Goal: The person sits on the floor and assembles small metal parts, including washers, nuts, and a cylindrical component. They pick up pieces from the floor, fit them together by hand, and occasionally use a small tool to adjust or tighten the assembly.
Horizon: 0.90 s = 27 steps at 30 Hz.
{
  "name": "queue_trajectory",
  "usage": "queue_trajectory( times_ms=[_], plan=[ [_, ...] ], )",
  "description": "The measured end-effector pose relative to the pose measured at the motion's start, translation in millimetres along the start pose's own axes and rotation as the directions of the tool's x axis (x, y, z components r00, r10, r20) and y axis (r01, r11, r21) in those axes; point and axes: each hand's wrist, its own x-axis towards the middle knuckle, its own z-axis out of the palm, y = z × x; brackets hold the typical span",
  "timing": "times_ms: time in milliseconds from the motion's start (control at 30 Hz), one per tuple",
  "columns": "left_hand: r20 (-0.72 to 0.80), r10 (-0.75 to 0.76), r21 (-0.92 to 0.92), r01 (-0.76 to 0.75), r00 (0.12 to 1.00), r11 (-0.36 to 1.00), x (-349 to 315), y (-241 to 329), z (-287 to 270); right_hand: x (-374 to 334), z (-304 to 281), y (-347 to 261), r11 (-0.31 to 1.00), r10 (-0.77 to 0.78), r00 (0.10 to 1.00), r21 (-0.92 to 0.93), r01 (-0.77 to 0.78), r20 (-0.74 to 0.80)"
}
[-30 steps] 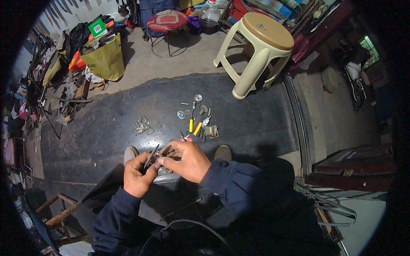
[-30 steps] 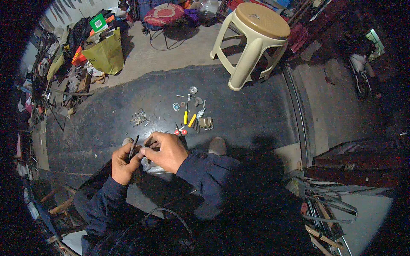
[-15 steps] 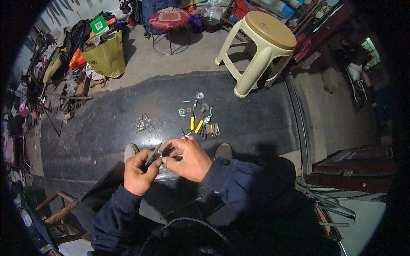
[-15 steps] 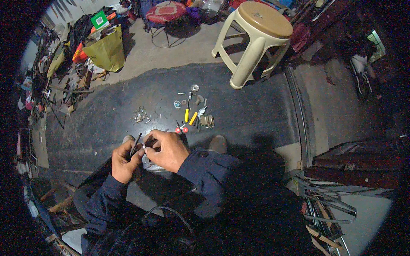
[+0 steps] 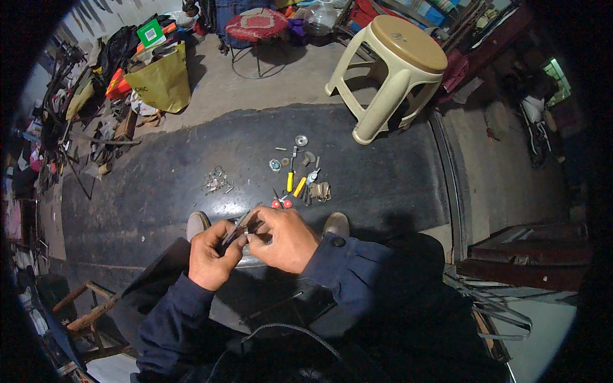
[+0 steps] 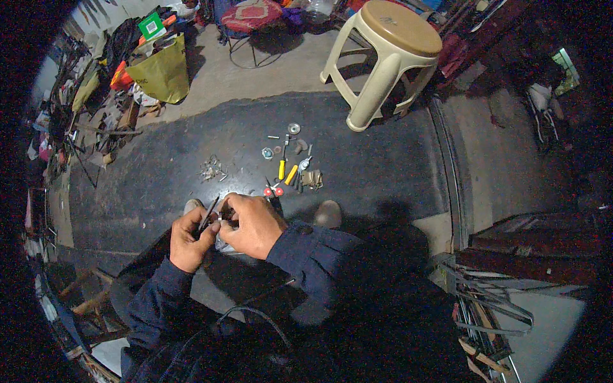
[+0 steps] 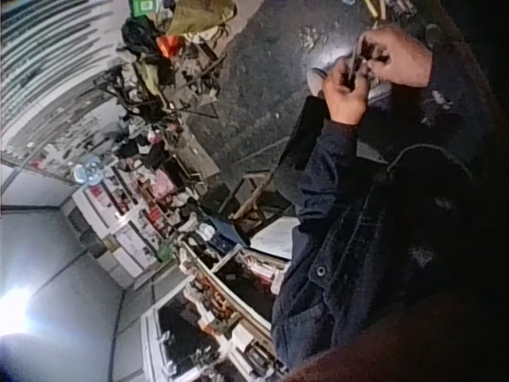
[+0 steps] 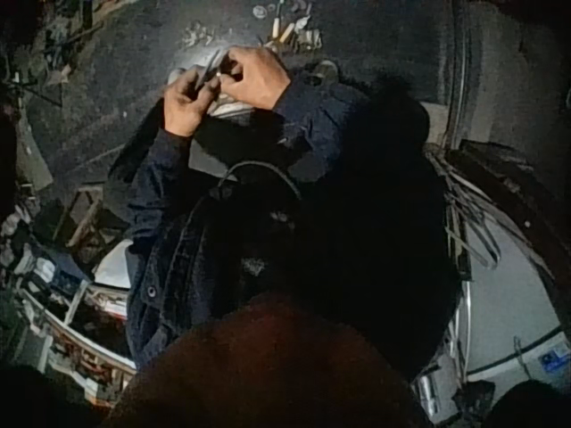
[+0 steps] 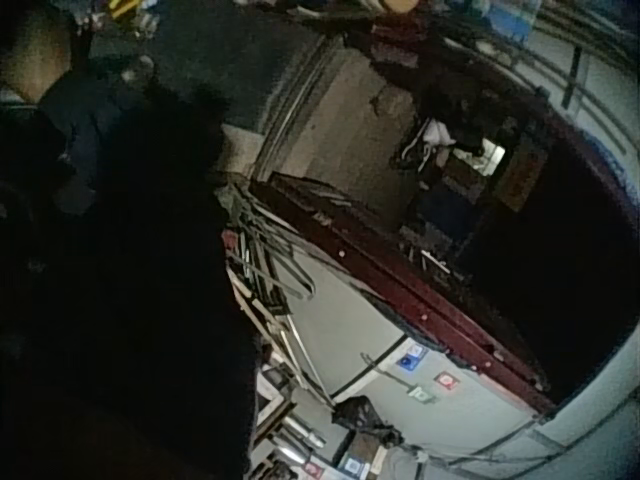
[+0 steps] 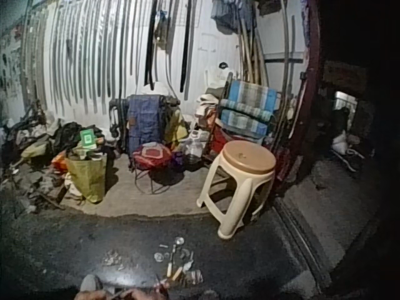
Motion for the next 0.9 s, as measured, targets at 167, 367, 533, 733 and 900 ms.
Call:
queue_trajectory(
  times_ms=[167,367,533,733,900],
  plan=[
    [0.003,-0.023,-0.04,0.023,1.0,0.999,1,2,1,0,4,7,0.997,-0.033,0.999,0.069,0.035,-0.027],
    [0.009,-0.042,-0.12,0.042,0.999,0.992,-1,7,-3,1,6,8,0.982,0.016,1.0,0.187,-0.019,0.014],
    [0.029,-0.025,-0.172,0.03,0.999,0.985,-1,6,-5,0,3,3,0.98,0.071,0.995,0.181,-0.084,0.075],
    [0.04,-0.059,-0.247,0.067,0.997,0.967,-1,3,-10,0,1,-1,0.982,0.022,0.999,0.186,-0.027,0.029],
    [0.066,-0.074,-0.303,0.09,0.995,0.949,-1,-1,-10,0,0,2,0.98,0.063,0.996,0.187,-0.073,0.058]
  ],
)
